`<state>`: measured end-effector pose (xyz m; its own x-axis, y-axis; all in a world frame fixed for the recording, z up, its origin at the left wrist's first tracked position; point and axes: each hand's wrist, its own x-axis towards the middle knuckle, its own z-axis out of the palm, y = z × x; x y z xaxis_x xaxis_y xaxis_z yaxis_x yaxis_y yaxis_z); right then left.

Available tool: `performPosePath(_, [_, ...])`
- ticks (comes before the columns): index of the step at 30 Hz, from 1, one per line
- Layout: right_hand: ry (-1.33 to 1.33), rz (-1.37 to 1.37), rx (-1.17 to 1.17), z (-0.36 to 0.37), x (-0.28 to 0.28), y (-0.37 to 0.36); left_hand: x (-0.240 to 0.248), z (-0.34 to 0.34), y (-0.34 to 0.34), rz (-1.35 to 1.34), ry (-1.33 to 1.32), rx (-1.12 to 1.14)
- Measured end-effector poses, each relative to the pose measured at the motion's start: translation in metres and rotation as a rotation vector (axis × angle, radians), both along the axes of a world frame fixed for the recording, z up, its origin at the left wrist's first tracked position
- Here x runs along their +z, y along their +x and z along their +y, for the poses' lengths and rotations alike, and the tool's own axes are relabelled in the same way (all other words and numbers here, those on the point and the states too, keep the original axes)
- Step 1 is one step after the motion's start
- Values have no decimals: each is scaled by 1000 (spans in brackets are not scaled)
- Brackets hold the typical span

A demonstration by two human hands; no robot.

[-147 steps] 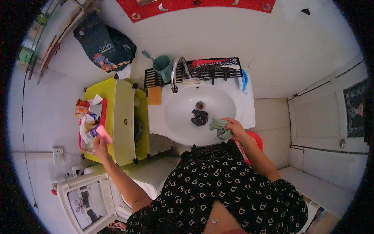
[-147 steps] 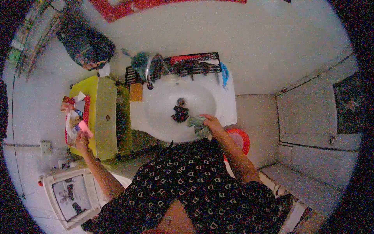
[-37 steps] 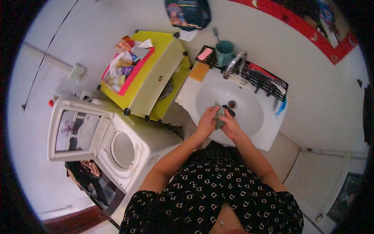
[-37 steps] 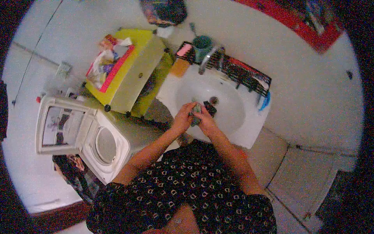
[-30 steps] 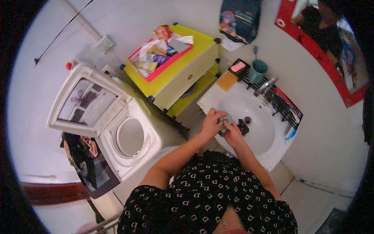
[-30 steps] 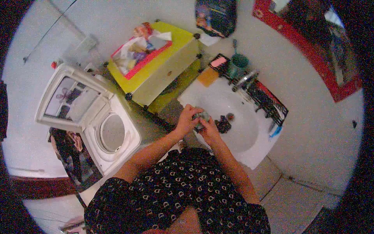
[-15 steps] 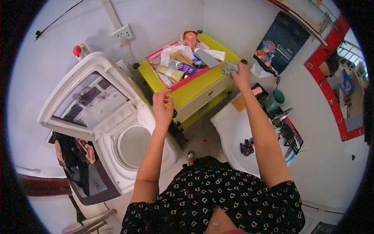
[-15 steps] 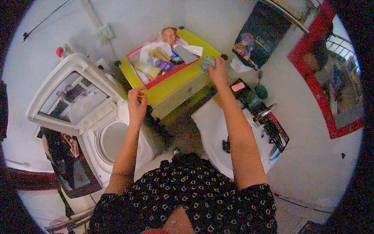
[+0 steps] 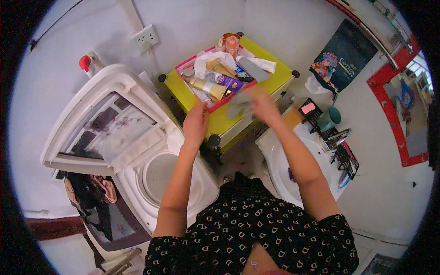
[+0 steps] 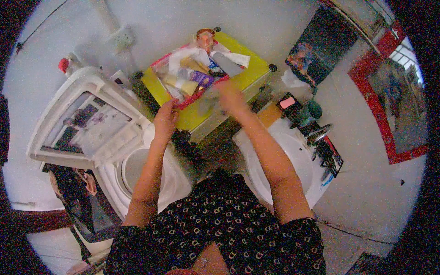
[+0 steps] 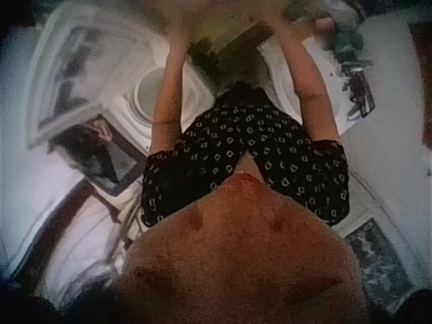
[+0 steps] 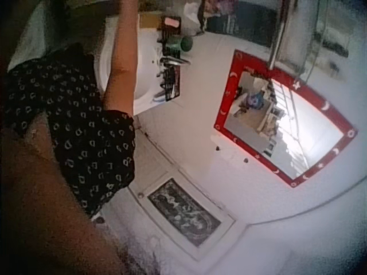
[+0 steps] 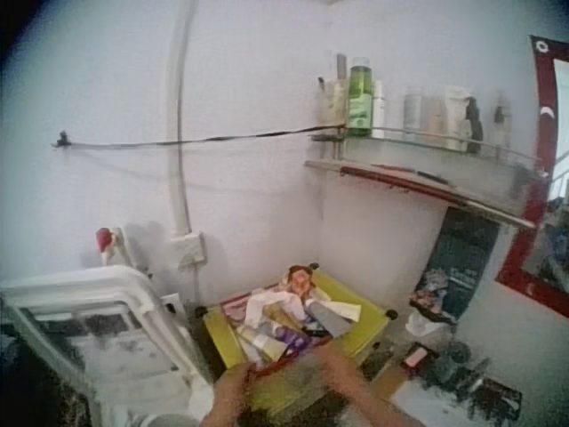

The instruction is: The person wipes a glass shelf and its contents with a cloth, handling bottles and small containers to clean around and underneath them before placing them back on the shelf.

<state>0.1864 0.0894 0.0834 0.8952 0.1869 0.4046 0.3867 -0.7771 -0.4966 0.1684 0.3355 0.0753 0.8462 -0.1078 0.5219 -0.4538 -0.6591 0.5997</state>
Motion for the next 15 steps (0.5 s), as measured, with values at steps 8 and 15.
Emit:
performPosePath(8, [-114,34,27,35,-11,-23,4,-1,16,10,134,-15])
performPosePath(15, [-290,140,-100,21,9,-20,26,-4,16,117,105,-17])
